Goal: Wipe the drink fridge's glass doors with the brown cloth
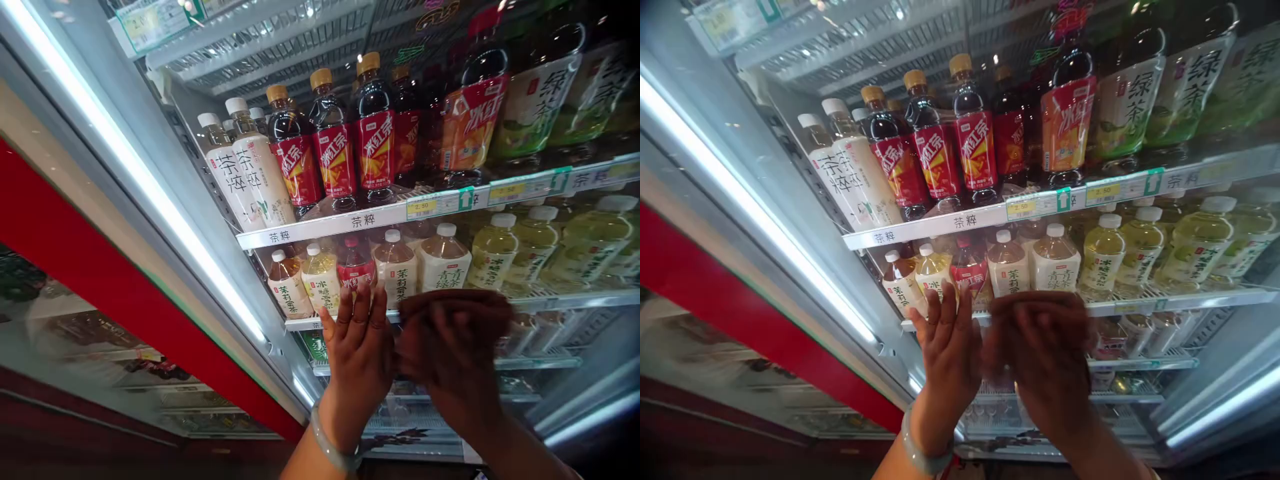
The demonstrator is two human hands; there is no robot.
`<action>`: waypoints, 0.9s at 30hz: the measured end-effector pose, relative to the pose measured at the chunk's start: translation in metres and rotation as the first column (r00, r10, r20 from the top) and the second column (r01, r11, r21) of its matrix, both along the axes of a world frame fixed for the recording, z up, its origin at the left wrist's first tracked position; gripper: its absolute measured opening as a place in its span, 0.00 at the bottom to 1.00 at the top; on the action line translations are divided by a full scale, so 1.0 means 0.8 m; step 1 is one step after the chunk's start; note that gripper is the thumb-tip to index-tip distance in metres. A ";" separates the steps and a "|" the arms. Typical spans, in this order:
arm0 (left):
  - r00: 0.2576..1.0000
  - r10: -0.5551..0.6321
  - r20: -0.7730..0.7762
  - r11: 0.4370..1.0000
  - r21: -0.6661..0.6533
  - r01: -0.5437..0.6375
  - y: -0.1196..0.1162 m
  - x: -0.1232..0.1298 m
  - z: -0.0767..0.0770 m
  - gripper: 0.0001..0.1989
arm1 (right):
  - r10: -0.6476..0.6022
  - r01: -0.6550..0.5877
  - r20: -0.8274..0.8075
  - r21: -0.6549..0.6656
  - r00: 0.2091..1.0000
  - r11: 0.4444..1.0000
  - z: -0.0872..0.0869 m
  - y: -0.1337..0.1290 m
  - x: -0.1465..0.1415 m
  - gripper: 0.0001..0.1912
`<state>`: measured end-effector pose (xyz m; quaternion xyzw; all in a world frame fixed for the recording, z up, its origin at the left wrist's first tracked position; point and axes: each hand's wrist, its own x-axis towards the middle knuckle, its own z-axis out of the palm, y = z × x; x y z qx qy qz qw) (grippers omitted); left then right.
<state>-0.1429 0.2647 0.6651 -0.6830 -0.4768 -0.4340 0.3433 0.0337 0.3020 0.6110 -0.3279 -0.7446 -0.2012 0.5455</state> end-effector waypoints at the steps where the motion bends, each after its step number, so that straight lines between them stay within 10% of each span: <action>1: 1.000 -0.012 -0.010 1.000 -0.004 0.012 -0.002 -0.005 0.000 0.31 | 0.016 -0.016 0.053 0.013 0.998 1.000 0.007 -0.002 -0.011 0.29; 6: 1.000 0.027 -0.015 1.000 0.004 -0.027 -0.006 -0.022 0.007 0.35 | -0.046 0.045 0.011 0.132 0.999 0.990 0.050 0.005 -0.012 0.30; 12: 0.999 -0.025 -0.022 0.999 -0.023 0.024 -0.010 -0.034 0.010 0.35 | -0.065 0.063 0.018 0.107 0.998 0.992 0.017 -0.012 -0.043 0.22; 18: 0.999 0.008 -0.046 1.000 0.009 -0.008 -0.011 -0.063 0.017 0.34 | -0.014 0.008 0.036 0.171 0.999 0.985 0.064 -0.005 -0.052 0.20; 27: 1.000 0.001 -0.013 1.000 -0.003 -0.001 -0.020 -0.089 0.012 0.33 | 0.064 -0.081 0.135 0.120 0.989 0.989 0.047 -0.023 -0.094 0.20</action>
